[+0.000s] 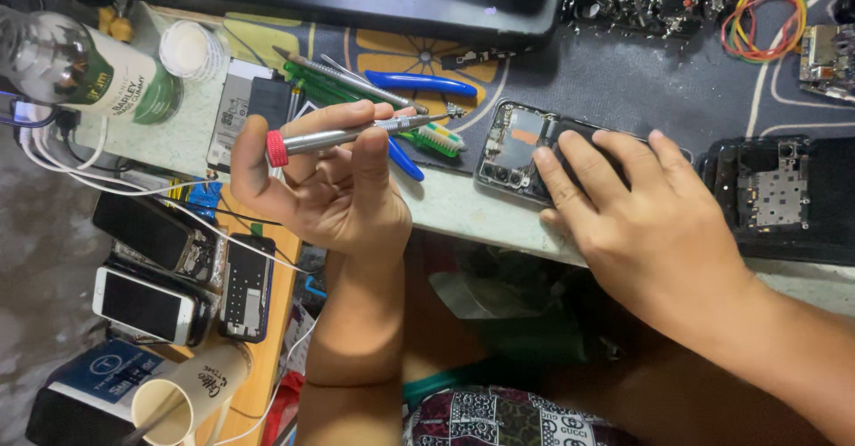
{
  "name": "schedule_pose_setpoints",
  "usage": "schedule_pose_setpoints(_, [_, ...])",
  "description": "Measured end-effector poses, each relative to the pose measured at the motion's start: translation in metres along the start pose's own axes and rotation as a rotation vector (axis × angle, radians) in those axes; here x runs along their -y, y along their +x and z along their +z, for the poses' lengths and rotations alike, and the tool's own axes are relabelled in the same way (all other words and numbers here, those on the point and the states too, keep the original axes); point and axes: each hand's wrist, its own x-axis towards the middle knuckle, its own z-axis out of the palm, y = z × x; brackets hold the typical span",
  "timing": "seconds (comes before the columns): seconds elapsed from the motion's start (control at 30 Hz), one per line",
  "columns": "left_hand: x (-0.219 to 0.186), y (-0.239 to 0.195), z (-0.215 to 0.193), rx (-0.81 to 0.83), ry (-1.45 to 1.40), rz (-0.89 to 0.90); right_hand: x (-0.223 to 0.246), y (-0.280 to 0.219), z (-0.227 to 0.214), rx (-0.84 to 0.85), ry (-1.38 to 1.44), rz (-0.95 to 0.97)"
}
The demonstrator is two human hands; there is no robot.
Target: The person uses a screwdriver to remove screws from a disassembled smartphone, then detaches and removes the battery. They continue to unscrew and remove internal components from the phone chassis.
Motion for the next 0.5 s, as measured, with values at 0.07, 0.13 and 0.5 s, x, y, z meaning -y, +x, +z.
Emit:
schedule_pose_setpoints(0.07, [-0.001,0.0,0.001,0.0,0.0,-0.003,-0.003,0.0,0.001,0.008,0.066,0.018])
schedule_pose_setpoints(0.13, [-0.001,0.0,0.001,0.001,0.007,0.004,-0.004,-0.001,0.002,0.009,0.11,0.053])
schedule_pose_setpoints(0.5, [0.002,-0.001,0.003,0.009,0.004,0.034,-0.011,-0.004,0.003,0.042,0.13,0.123])
